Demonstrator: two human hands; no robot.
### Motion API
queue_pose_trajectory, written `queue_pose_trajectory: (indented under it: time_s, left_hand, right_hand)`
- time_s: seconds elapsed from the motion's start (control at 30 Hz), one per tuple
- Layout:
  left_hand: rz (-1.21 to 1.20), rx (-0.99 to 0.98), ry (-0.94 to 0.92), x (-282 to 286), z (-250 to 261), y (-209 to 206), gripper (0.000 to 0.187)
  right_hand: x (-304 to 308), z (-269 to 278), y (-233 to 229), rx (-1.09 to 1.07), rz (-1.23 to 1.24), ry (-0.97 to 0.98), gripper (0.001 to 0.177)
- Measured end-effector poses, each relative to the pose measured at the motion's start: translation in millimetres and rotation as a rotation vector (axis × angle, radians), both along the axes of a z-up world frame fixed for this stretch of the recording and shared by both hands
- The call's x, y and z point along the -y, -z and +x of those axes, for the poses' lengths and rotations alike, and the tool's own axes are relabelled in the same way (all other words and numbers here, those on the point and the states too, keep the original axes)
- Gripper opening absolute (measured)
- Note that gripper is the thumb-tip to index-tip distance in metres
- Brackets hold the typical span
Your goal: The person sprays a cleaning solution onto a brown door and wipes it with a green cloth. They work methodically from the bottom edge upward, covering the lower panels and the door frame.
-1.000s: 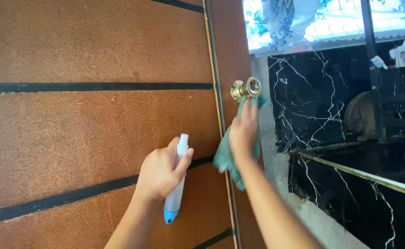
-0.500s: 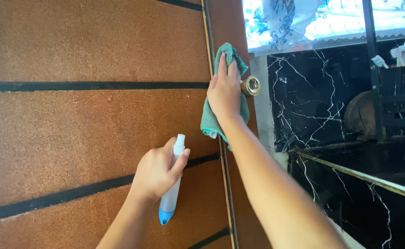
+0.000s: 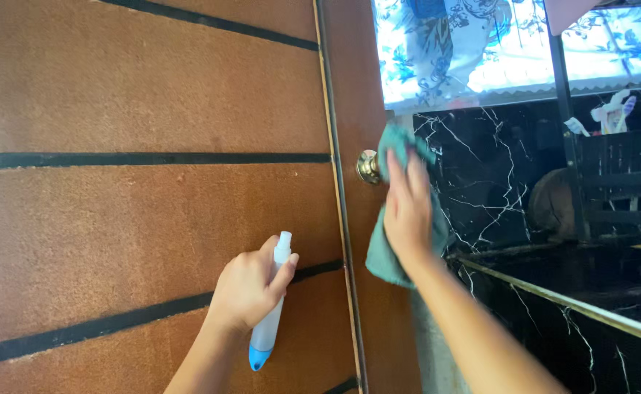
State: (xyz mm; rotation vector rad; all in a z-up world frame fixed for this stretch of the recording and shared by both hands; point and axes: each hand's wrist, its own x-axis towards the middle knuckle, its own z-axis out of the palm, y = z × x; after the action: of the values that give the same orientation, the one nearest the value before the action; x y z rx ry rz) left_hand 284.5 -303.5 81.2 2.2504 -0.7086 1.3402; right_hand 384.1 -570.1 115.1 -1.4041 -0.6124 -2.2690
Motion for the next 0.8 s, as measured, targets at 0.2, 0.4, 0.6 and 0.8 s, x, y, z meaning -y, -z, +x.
queue_pose_trajectory:
  time_s: [0.2,0.4,0.6,0.8]
  left_hand:
    - [-0.021,-0.036,0.020,0.0,-4.7,-0.7,0.033]
    - [-0.010,-0.128,0.034,-1.5,-7.4,-5.7,0.032]
    - [0.002,-0.164,0.062,-3.8,-16.2,-9.9,0.033]
    - [-0.169,-0.169,0.076,-11.8,-30.3,-4.6,0.035]
  right_hand:
    - [-3.5,7.7,-52.8,-0.266,0.092,0.091,0.024]
    - [6.5,-5.2,-92.5,-0.509,-0.003,0.397,0.030]
    - [-10.1,-16.5,-61.0,-0.175,-0.145,0.456,0.025]
    - [-67.2,-11.1,-37.1,-0.095,-0.184,0.198,0.023]
